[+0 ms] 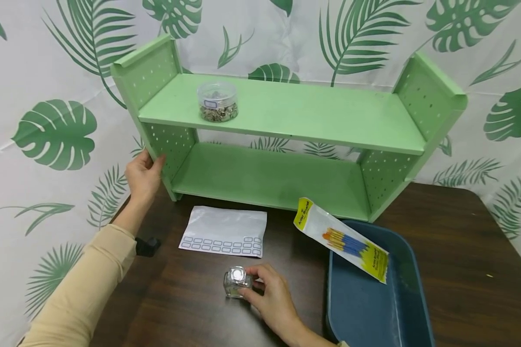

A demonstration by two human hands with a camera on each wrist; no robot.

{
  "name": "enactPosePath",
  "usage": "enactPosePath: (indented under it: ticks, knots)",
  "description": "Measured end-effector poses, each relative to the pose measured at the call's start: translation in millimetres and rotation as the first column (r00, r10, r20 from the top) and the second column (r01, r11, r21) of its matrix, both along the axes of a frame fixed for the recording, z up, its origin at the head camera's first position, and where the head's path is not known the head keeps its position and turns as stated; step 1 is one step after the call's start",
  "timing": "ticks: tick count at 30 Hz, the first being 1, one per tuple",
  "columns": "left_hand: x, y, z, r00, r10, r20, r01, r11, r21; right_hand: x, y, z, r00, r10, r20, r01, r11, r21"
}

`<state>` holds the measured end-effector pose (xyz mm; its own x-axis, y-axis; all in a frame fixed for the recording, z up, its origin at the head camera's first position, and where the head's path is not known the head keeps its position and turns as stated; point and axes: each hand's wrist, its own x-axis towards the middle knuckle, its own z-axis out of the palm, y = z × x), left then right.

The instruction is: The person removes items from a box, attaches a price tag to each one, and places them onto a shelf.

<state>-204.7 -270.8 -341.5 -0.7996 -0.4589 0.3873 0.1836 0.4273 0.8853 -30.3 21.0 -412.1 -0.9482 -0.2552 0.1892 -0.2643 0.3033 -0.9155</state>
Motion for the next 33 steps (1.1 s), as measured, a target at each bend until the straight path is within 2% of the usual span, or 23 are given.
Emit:
enactPosePath:
  ticks: [3, 7, 13, 17, 19, 25, 28, 31, 33]
  knots:
    - [0.3, -0.4, -0.3, 1.000, -0.004, -0.008, 0.004, 1.000, -0.011, 1.0, 2, 12.3, 1.000, 0.018, 0.025, -0.017, 0.999, -0.033]
    - [0.5, -1.1, 0.5, 1.000, -0.007, -0.004, 0.007, 1.000, -0.018, -2.7, 6, 38.0, 0.999, 0.033, 0.037, -0.031, 0.999, -0.040]
    - [1.5, -1.4, 1.6, 1.000, -0.002, 0.007, 0.002, 0.999, -0.043, -13.6, 22, 87.8, 0.996, 0.072, 0.061, -0.071, 0.997, -0.026]
    - [1.6, -1.3, 1.5, 1.000, 0.007, -0.001, -0.007, 0.998, -0.065, -21.2, 35, 120.3, 0.987, 0.131, 0.095, -0.126, 0.990, -0.056]
    - [1.4, -1.2, 1.6, 1.000, 0.005, -0.010, -0.006, 0.997, -0.070, -25.7, 41, 134.5, 0.987, 0.141, 0.083, -0.135, 0.988, -0.067]
    - [2.2, -1.2, 3.3, 1.000, 0.004, -0.006, -0.004, 0.996, -0.085, -46.2, 61, 172.3, 0.998, 0.062, 0.009, -0.062, 0.998, -0.002]
    - [3.4, -0.7, 3.6, 1.000, 0.001, -0.005, -0.002, 0.996, -0.091, -57.5, 70, 189.8, 1.000, 0.023, 0.003, -0.023, 0.999, 0.026]
    - [4.0, -0.3, 3.8, 1.000, -0.005, -0.014, 0.003, 0.996, -0.086, -70.1, 77, 206.7, 1.000, 0.007, 0.009, -0.007, 1.000, 0.000]
    - [4.3, -0.4, 3.7, 1.000, -0.003, -0.016, 0.002, 0.996, -0.087, -79.2, 81, 216.8, 1.000, 0.012, 0.024, -0.010, 0.998, -0.063]
